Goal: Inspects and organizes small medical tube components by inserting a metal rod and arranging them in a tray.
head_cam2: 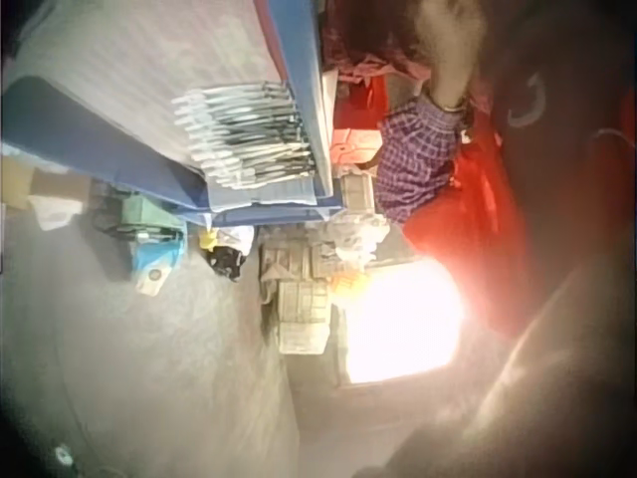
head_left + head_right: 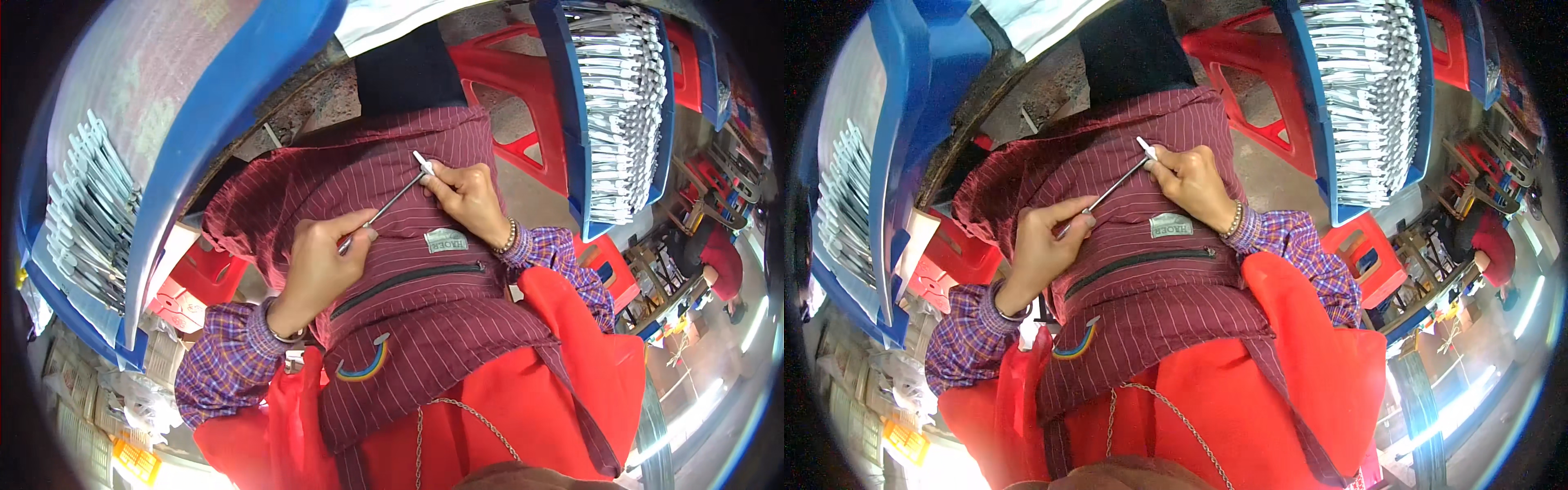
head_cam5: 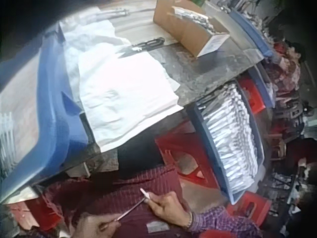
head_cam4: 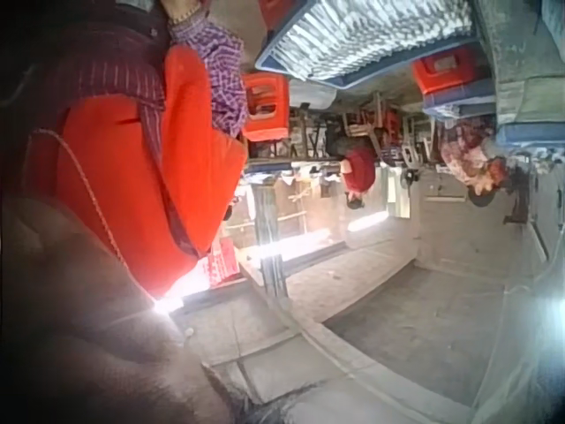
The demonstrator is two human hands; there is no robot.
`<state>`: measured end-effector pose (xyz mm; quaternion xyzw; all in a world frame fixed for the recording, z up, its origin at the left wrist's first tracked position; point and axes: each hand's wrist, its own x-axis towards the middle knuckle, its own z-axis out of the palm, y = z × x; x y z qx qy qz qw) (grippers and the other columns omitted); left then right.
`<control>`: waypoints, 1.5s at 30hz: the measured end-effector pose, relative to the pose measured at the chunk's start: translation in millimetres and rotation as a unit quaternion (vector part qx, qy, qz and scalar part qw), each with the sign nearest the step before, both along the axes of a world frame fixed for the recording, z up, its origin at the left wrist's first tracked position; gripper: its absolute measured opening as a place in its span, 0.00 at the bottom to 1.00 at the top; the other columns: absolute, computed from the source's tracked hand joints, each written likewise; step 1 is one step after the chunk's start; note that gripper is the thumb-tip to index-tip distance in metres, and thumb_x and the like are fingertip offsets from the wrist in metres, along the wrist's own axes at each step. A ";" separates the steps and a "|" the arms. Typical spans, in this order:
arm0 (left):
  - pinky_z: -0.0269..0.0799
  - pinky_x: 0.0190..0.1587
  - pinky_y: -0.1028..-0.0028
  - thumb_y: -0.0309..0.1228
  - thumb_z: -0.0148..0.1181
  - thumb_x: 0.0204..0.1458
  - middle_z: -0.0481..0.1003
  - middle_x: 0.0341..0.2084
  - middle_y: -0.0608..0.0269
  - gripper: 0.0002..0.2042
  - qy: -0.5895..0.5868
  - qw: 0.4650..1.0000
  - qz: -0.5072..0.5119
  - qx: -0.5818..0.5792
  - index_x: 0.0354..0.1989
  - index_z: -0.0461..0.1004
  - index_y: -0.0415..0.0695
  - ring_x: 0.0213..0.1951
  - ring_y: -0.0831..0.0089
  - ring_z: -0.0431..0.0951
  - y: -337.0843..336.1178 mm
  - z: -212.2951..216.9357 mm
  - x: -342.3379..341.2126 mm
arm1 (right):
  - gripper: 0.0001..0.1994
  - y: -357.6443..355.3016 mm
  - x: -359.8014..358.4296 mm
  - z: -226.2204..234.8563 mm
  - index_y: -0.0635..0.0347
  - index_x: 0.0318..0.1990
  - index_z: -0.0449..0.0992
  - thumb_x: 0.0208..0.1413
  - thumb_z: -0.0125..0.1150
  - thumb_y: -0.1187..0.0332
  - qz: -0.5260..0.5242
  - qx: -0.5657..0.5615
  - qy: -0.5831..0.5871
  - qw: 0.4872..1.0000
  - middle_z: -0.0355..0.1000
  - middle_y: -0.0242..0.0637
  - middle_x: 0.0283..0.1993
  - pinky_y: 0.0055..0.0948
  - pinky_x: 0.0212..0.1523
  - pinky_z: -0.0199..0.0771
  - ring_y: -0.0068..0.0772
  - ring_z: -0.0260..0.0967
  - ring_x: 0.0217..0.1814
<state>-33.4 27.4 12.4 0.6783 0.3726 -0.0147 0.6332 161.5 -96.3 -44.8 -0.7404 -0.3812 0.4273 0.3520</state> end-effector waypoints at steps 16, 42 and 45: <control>0.71 0.29 0.64 0.27 0.55 0.48 0.75 0.24 0.48 0.11 -0.005 0.991 -0.050 0.125 0.40 0.76 0.39 0.26 0.54 0.76 3.2 24.6 -1.0 | 0.11 1.0 -2.0 11.3 0.69 0.39 0.77 0.51 0.59 0.71 -0.029 -0.040 0.056 0.997 0.73 0.44 0.19 0.24 0.19 0.67 0.22 0.71 0.17; 0.56 0.14 0.86 0.28 0.51 0.56 0.76 0.27 0.64 0.15 0.116 0.919 0.099 -0.363 0.51 0.70 0.41 0.16 0.88 0.63 21.8 28.0 5.4 | 0.10 3.5 -1.8 14.0 0.66 0.40 0.77 0.52 0.59 0.71 -0.022 -0.048 0.053 0.997 0.72 0.43 0.18 0.25 0.20 0.68 0.25 0.71 0.18; 0.61 0.16 0.83 0.27 0.52 0.54 0.77 0.25 0.61 0.14 0.147 0.881 0.132 -0.429 0.49 0.73 0.39 0.15 0.82 0.68 22.3 27.4 7.2 | 0.08 1.3 -4.6 7.0 0.66 0.36 0.77 0.51 0.59 0.72 -0.011 -0.020 0.002 1.000 0.68 0.49 0.17 0.30 0.18 0.64 0.38 0.70 0.17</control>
